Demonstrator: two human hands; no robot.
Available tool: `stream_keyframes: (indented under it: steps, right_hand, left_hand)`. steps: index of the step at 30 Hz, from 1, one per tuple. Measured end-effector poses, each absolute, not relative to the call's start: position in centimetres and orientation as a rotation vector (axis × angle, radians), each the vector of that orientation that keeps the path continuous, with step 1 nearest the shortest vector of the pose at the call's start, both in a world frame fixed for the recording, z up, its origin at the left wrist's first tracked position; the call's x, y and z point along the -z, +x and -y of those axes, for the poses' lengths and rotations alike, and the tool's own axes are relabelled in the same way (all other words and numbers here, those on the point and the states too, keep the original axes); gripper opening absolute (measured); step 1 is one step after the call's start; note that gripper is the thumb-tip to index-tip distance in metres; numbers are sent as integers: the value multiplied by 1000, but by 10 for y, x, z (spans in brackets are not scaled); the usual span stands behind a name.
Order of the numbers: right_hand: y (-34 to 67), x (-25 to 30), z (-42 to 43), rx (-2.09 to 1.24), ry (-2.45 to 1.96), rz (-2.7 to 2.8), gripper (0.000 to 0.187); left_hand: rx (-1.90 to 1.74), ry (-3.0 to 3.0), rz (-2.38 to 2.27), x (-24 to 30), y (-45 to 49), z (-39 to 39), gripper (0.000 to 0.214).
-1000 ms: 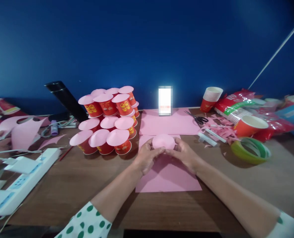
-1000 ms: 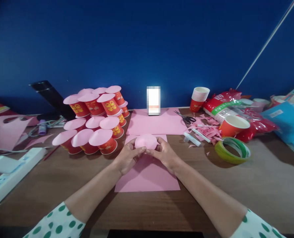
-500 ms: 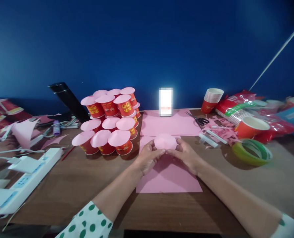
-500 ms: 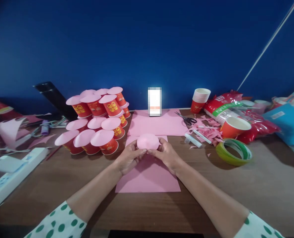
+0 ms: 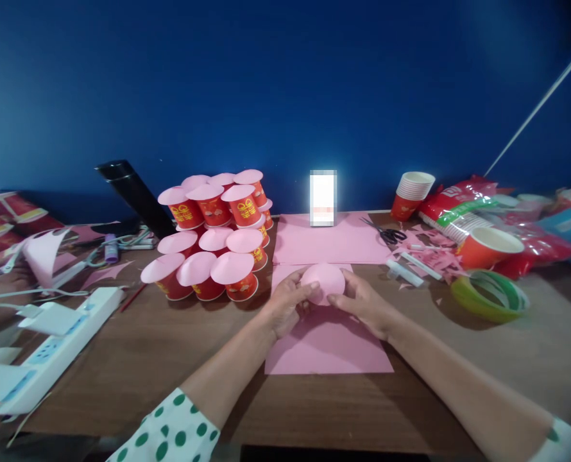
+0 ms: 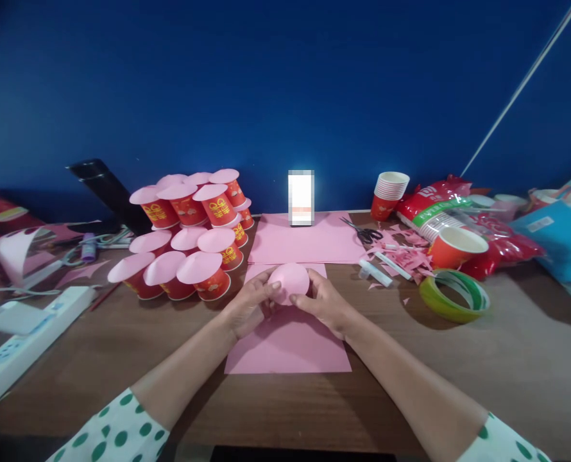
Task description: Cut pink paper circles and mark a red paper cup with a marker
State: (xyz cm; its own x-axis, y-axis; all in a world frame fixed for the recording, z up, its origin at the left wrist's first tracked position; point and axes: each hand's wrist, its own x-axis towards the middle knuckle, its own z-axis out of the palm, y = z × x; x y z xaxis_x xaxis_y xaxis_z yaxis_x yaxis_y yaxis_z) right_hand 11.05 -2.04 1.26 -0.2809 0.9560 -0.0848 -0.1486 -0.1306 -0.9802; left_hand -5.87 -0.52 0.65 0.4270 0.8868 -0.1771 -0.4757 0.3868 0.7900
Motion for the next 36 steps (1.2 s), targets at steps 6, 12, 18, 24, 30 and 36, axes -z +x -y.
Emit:
stream_keyframes:
  steps: [6,12,18,24,30,36]
  right_hand:
    - [109,-9,22,-1578,-1094,1203,50]
    - [107,-5,21,-1581,-1009,1207,56]
    - [112,-6,21,-1584,-1076,1217,57]
    - [109,-11,23,-1677,-1037,1195,59]
    - [112,-8,21,-1656,-1039,1165,52]
    - [113,-6,18,-1688,-1015,1002,51]
  left_hand:
    - [-998,669,-808,-8,-58,5,70]
    - [-1011,668,-789,-8,-57,7,67]
    - [-1011,671,-840,-10,-58,6,70]
    - [-1038,625,-761,-9,-59,6,65]
    - [-1044,665,-751,-10,-59,5,61]
    - [-1028,682,-731,-11,-60,7,67]
